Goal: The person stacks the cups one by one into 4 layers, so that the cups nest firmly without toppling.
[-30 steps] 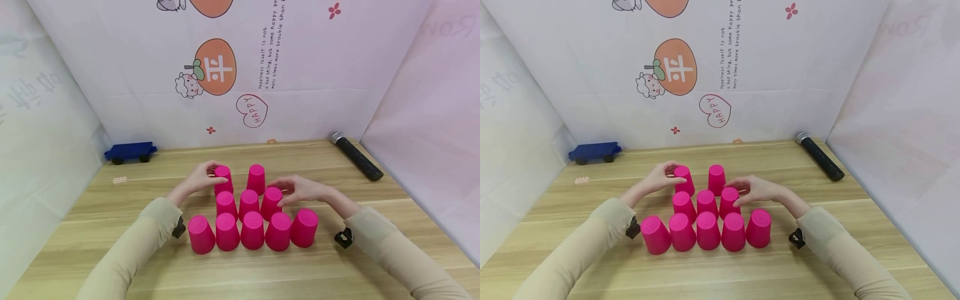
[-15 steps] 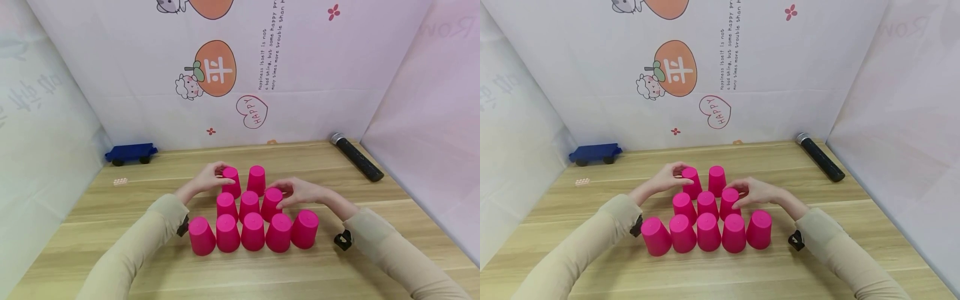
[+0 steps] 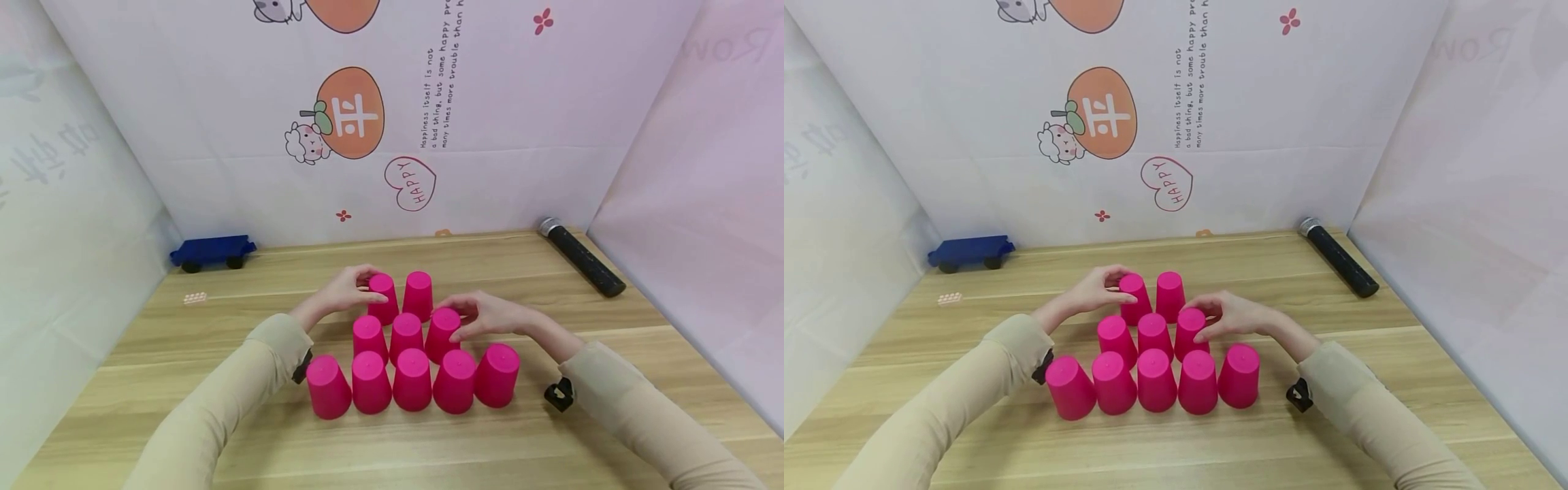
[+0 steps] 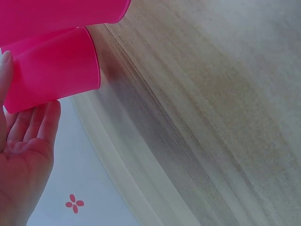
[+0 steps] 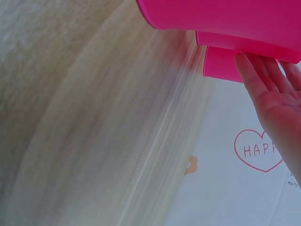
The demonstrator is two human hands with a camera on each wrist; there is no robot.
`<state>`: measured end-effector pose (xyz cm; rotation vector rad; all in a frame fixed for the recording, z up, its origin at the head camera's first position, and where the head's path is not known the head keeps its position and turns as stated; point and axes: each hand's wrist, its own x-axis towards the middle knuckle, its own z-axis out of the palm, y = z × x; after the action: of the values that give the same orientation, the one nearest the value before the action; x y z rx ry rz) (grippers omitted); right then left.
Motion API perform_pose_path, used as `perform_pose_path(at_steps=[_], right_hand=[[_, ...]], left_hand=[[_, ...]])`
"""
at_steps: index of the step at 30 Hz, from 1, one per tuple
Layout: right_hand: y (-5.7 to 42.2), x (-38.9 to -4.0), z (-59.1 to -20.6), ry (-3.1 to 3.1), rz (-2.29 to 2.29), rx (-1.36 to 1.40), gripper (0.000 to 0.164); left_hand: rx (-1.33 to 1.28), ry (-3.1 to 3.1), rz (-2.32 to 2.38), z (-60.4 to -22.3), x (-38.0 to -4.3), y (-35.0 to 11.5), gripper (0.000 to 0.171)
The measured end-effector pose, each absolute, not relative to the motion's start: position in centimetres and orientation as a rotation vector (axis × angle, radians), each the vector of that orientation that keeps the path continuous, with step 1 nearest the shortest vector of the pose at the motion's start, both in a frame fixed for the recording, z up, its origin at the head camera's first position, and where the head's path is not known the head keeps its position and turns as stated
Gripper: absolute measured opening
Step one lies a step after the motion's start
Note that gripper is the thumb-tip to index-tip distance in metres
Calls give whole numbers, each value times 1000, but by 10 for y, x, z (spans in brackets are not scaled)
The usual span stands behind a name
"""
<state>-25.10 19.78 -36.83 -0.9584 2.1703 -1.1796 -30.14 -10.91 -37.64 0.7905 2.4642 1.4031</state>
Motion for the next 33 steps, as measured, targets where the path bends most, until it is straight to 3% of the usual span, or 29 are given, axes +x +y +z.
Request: perform_pose_path(at_steps=[22, 33], right_hand=[[198, -248, -365, 2187, -1178, -997, 55], [226, -248, -355, 2278, -1191, -897, 52]], left_hand=[[813, 2469, 1376, -375, -301, -105, 51], [841, 2509, 1351, -375, -303, -122, 59]])
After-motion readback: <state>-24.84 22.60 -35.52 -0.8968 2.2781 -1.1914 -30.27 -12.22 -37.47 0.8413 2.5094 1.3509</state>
